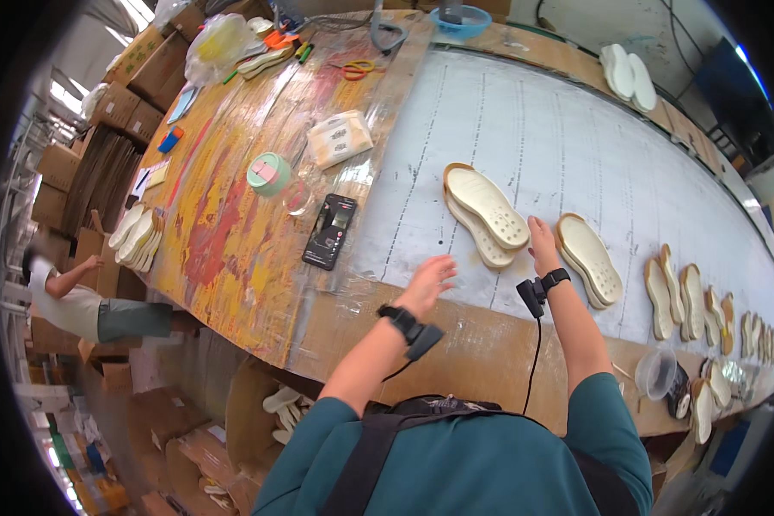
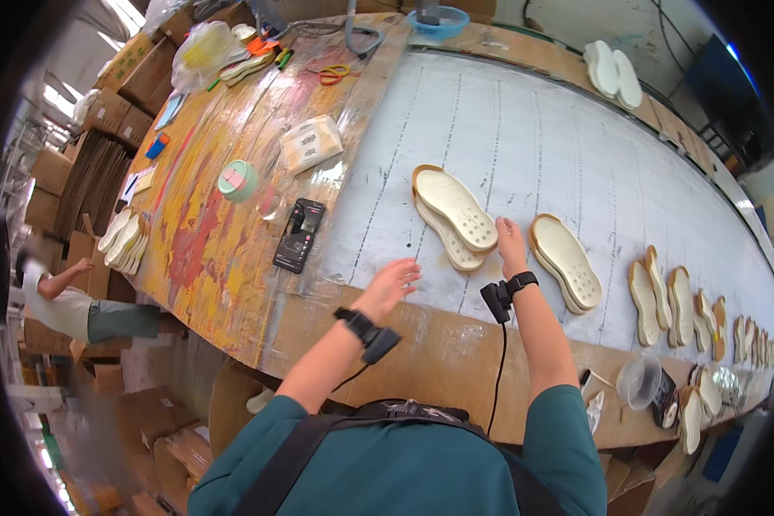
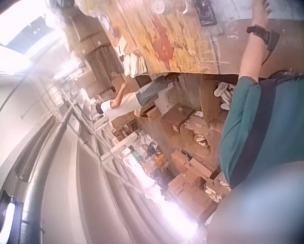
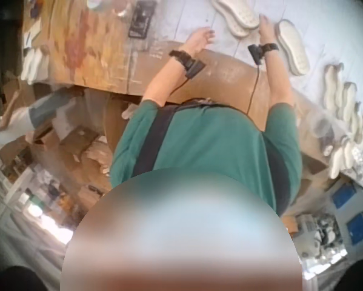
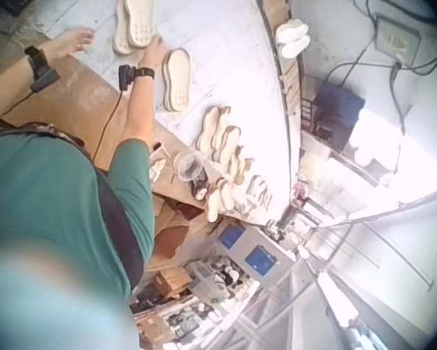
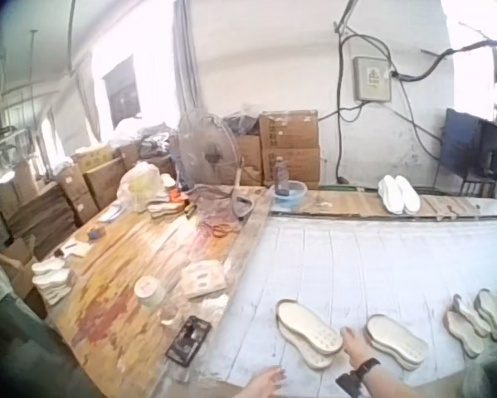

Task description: Inspecting and applying glue to shoe soles in a manufacturing environment.

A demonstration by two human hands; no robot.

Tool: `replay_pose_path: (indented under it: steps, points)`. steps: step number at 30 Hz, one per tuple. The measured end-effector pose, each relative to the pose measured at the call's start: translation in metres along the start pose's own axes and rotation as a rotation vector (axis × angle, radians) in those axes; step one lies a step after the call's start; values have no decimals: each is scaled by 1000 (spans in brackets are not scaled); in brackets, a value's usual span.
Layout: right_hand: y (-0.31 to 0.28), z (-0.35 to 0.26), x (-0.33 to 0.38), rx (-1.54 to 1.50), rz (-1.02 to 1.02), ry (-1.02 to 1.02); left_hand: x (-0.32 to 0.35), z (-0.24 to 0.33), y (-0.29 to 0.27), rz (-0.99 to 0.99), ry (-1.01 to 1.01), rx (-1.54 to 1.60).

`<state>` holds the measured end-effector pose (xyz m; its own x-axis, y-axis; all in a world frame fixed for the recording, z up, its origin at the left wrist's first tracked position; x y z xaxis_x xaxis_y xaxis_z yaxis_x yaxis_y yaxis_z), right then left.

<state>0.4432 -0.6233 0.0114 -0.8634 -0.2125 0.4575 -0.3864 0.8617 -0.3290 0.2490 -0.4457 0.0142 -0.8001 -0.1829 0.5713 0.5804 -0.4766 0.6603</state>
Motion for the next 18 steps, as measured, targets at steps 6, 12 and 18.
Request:
replay_pose_path:
  steps: [6, 12, 18]
  points:
    - [60, 20, 10, -22, -57, -221, -52, -31, 15, 193, -40, -12]
    - [72, -3, 63, -288, -228, 15, -41, -12, 4, 14, -83, -59]
    - [57, -16, 148, -766, -523, 164, 47, 10, 55, -279, 73, 85]
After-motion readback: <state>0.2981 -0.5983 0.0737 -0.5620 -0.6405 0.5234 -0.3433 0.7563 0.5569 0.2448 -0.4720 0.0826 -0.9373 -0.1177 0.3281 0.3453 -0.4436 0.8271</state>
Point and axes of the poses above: each hand's wrist, its own x-axis away from the middle knuckle, its own y-axis out of the palm, z = x × y, the point moved 3 cm from there along -x, towards the middle knuckle, and after that the axes turned 14 degrees about x, right-handed, at the moved point
